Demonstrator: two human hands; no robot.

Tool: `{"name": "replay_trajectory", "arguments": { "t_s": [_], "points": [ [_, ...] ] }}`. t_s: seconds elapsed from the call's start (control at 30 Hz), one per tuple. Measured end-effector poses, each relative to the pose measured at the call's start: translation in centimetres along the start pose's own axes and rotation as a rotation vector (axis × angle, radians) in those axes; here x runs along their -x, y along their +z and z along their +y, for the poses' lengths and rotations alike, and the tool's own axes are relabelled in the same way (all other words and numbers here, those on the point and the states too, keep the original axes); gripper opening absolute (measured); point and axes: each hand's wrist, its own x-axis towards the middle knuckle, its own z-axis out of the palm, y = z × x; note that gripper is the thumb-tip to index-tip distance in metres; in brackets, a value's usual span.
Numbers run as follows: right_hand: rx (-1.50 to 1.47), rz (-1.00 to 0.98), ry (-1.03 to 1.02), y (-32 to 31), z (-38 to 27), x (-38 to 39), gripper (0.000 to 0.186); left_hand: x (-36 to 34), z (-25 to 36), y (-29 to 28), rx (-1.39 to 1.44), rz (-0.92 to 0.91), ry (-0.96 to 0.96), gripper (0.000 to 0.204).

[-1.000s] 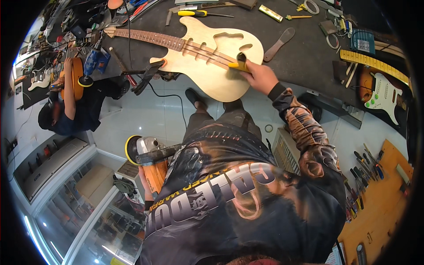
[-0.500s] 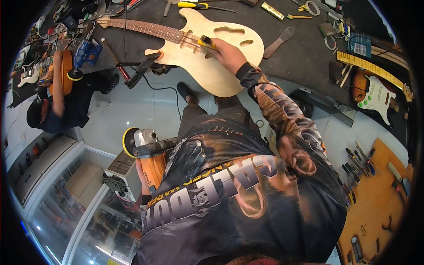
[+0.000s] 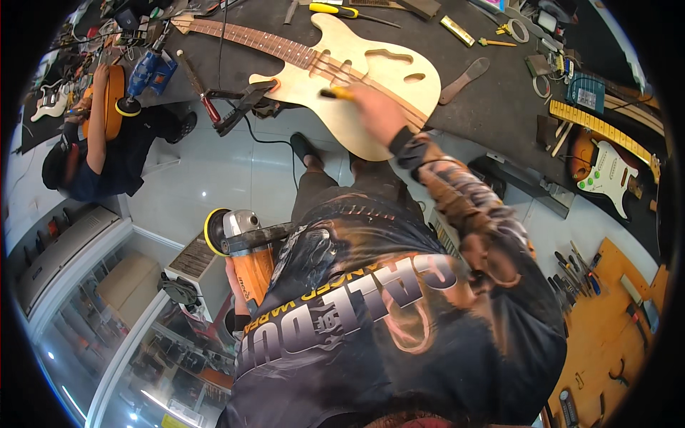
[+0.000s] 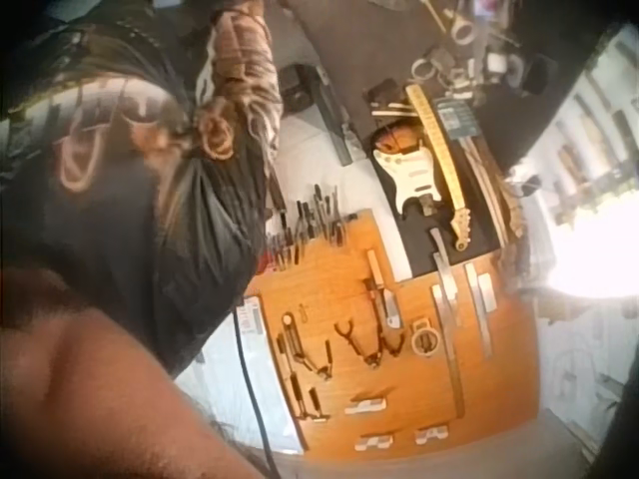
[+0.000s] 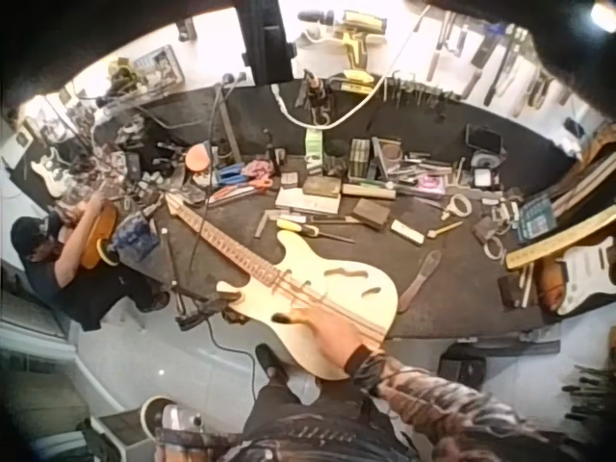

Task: The person uses a power sander on the front of a wooden instrument body, wipes the surface with a yellow cloth, and then picks up the instrument to sand the back and neck.

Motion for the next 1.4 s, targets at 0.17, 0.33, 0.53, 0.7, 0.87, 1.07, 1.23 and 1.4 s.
{"name": "replay_trajectory", "arguments": {
  "t_s": [0.17, 0.33, 0.53, 0.7, 0.87, 1.07, 1.23, 1.4],
  "points": [
    [-0.169, -0.480, -0.031, 0.5, -6.5, 1.4, 0.041, -0.1, -0.3, -0.4, -0.007, 0.000, 0.006, 0.080],
    [0.065, 0.033, 0.040, -4.5, 2.3, 1.3, 0.028, 0.3, -0.6, -0.4, -0.004, 0.007, 0.008, 0.081],
    [0.349, 0.368, 0.236, -5.2, 4.7, -0.4, 0.019, 0.3, -1.2, -0.3, -0.001, 0.008, 0.005, 0.082],
    [0.079, -0.193, -0.097, 3.5, -5.6, -0.1, 0.029, 0.1, -1.6, -0.2, -0.013, 0.005, 0.006, 0.083],
    [-0.218, -0.254, 0.063, 4.0, -7.5, -5.4, 0.032, 0.5, -1.9, -0.1, -0.017, 0.012, 0.008, 0.084],
    [0.139, -0.176, 0.345, 1.1, 1.1, -8.1, 0.037, 1.4, -2.5, -0.7, 0.006, 0.033, 0.025, 0.085],
    [0.232, 0.384, 0.376, -1.7, 3.6, -10.0, 0.037, 1.6, -3.4, -0.4, 0.018, 0.035, 0.028, 0.086],
    [0.278, -0.200, -0.150, 5.9, -5.2, -5.4, 0.028, 0.6, -3.3, -1.7, 0.004, 0.026, 0.018, 0.084]
  ]
}}
